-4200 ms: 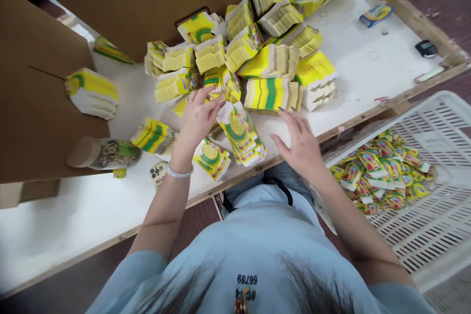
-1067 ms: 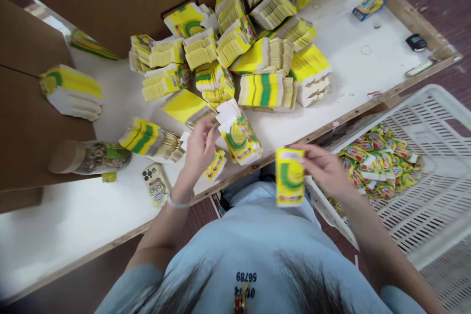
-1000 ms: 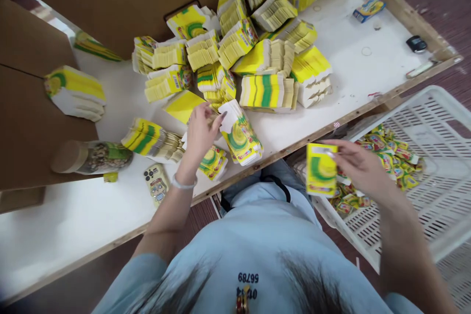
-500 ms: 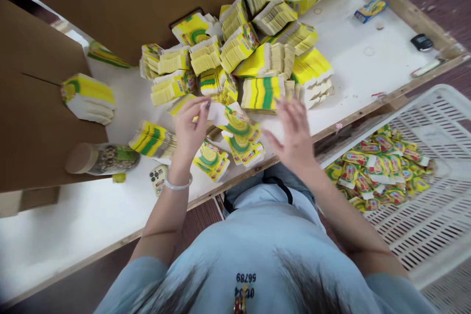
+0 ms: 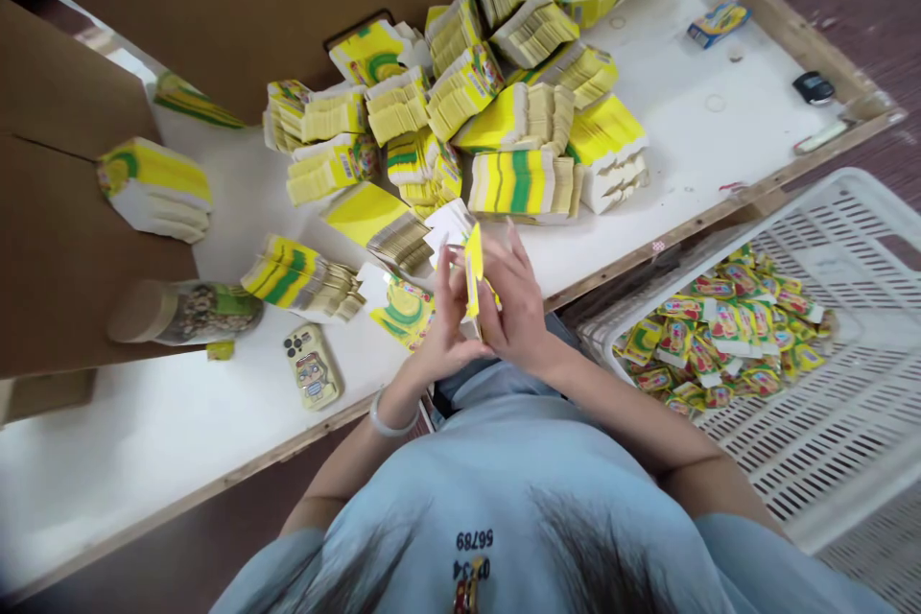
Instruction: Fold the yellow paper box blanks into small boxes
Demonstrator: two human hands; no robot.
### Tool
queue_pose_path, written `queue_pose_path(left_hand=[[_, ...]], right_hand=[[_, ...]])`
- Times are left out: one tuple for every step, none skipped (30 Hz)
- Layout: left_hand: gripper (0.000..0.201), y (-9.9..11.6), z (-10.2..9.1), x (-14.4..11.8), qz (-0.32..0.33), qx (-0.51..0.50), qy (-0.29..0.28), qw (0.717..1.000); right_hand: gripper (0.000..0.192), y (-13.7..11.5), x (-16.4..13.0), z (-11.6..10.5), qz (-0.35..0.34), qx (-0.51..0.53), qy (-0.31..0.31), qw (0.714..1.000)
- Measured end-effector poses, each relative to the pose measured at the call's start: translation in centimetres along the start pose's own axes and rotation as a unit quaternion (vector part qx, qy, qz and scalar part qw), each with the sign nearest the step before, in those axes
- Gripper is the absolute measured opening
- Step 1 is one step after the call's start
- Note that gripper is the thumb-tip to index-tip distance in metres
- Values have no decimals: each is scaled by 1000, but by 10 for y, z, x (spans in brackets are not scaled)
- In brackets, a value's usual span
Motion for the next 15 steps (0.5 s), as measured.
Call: queue_pose_path(left_hand=[[112, -3, 7, -3, -8, -9, -14, 1000], [105, -4, 11, -5, -10, -3, -17, 1000], [97, -3, 12, -7, -4, 14, -13, 1000], [89, -1, 13, -9, 5, 39, -7, 999], [80, 2, 12, -11, 9, 64, 0, 998], [72, 5, 11, -13, 1, 85, 5, 996], [66, 7, 9, -15, -21, 100, 9, 995], [62, 8, 8, -18, -52, 112, 14, 992], [59, 8, 7, -21, -87, 121, 19, 989], [55, 8, 7, -24, -120, 127, 23, 984], [52, 7, 8, -27, -145, 129, 25, 981], [48, 6, 9, -29, -164, 125, 29, 978], [46, 6, 11, -31, -178, 116, 34, 977], [44, 5, 13, -33, -189, 98, 40, 976], [44, 5, 16, -35, -197, 73, 52, 976]], right_hand=[[52, -1, -2, -2, -21, -5, 14, 1000], [50, -1, -4, -4, -44, -10, 33, 998], [49, 0, -5, -5, -57, -15, 51, 997], [47, 3, -7, -6, -52, -17, 61, 997], [46, 7, -9, -7, -38, -19, 64, 997], [45, 10, -11, -7, -23, -19, 65, 997], [44, 13, -13, -7, -9, -20, 67, 998], [43, 16, -15, -7, 3, -22, 71, 997], [42, 19, -17, -7, 14, -23, 79, 996], [40, 21, -20, -7, 29, -22, 89, 995], [38, 24, -23, -6, 48, -17, 99, 994], [36, 26, -26, -5, 71, -6, 108, 992], [33, 28, -29, -4, 95, 10, 116, 989], [30, 29, -34, -4, 117, 32, 121, 985], [25, 31, -39, -3, 134, 57, 122, 982]])
Point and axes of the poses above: each hand's wrist, its own x-axis towards the middle knuckle, its own z-axis out of the palm, y = z × x, the point moved 3 cm from there along x, towards the middle knuckle, and after that the axes turned 6 degrees about y, right-handed, at the moved point
